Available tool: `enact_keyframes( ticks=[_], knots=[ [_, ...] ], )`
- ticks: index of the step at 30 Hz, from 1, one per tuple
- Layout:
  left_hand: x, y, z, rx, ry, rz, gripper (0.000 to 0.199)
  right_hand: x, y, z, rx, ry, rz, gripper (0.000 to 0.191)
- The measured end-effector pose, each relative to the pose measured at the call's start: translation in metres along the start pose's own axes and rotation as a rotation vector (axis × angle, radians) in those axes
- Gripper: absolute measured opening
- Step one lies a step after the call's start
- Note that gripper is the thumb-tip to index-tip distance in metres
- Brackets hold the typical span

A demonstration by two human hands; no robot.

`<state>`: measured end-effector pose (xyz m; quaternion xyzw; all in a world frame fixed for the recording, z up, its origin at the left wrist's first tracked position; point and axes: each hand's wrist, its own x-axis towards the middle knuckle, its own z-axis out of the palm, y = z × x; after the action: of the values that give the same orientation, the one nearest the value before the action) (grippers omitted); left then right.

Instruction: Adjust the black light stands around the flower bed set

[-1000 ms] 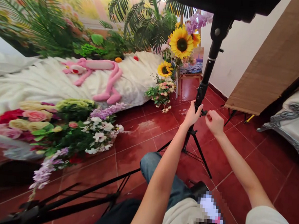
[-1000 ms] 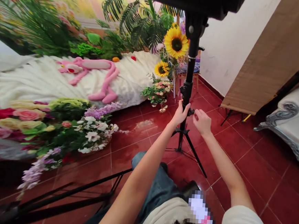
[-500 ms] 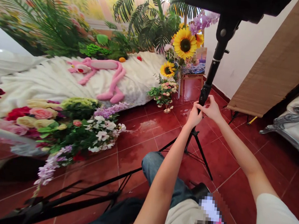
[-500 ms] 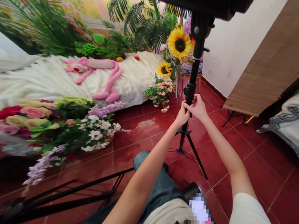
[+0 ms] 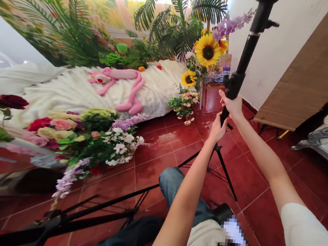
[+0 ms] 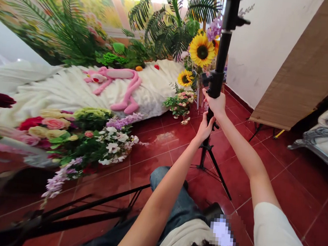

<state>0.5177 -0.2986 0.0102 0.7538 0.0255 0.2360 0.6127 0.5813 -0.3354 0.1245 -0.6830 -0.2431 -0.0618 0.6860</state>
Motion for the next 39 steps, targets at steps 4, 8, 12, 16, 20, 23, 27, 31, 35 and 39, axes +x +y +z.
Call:
enact_keyframes(
  ticks=[4,8,12,16,20,23,27,31,35,39],
  knots=[
    [-0.003,0.0,0.001,-0.017,0.014,-0.001,0.047,0.019,-0.018,-0.003,0.085,-0.106,-0.039,0.044],
    [-0.006,0.003,0.002,-0.04,0.046,-0.012,0.05,0.046,-0.03,-0.009,0.144,-0.129,-0.108,0.042],
    [-0.007,0.005,0.004,-0.039,0.08,-0.025,0.051,0.067,-0.036,-0.01,0.201,-0.128,-0.15,0.042],
    [-0.008,0.005,0.007,-0.046,0.114,-0.006,0.051,0.062,-0.052,-0.008,0.132,-0.138,-0.193,0.041],
    [-0.007,0.003,0.009,-0.048,0.146,0.018,0.053,0.04,-0.066,-0.019,-0.056,-0.18,-0.261,0.039],
    [-0.006,0.001,0.01,-0.033,0.168,0.046,0.055,0.01,-0.059,-0.046,-0.185,-0.195,-0.327,0.046],
    [-0.005,0.001,0.01,-0.035,0.158,0.078,0.054,-0.045,-0.032,-0.089,-0.59,-0.264,-0.22,0.052],
    [-0.006,0.004,0.007,-0.015,0.155,0.067,0.053,-0.088,0.0,-0.105,-0.943,-0.367,0.006,0.047],
    [-0.007,0.005,0.005,-0.029,0.127,0.057,0.055,-0.105,0.027,-0.09,-0.814,-0.25,0.063,0.052],
    [-0.007,0.005,0.005,-0.022,0.126,0.051,0.056,-0.108,0.042,-0.069,-0.312,-0.151,0.299,0.057]
  ],
)
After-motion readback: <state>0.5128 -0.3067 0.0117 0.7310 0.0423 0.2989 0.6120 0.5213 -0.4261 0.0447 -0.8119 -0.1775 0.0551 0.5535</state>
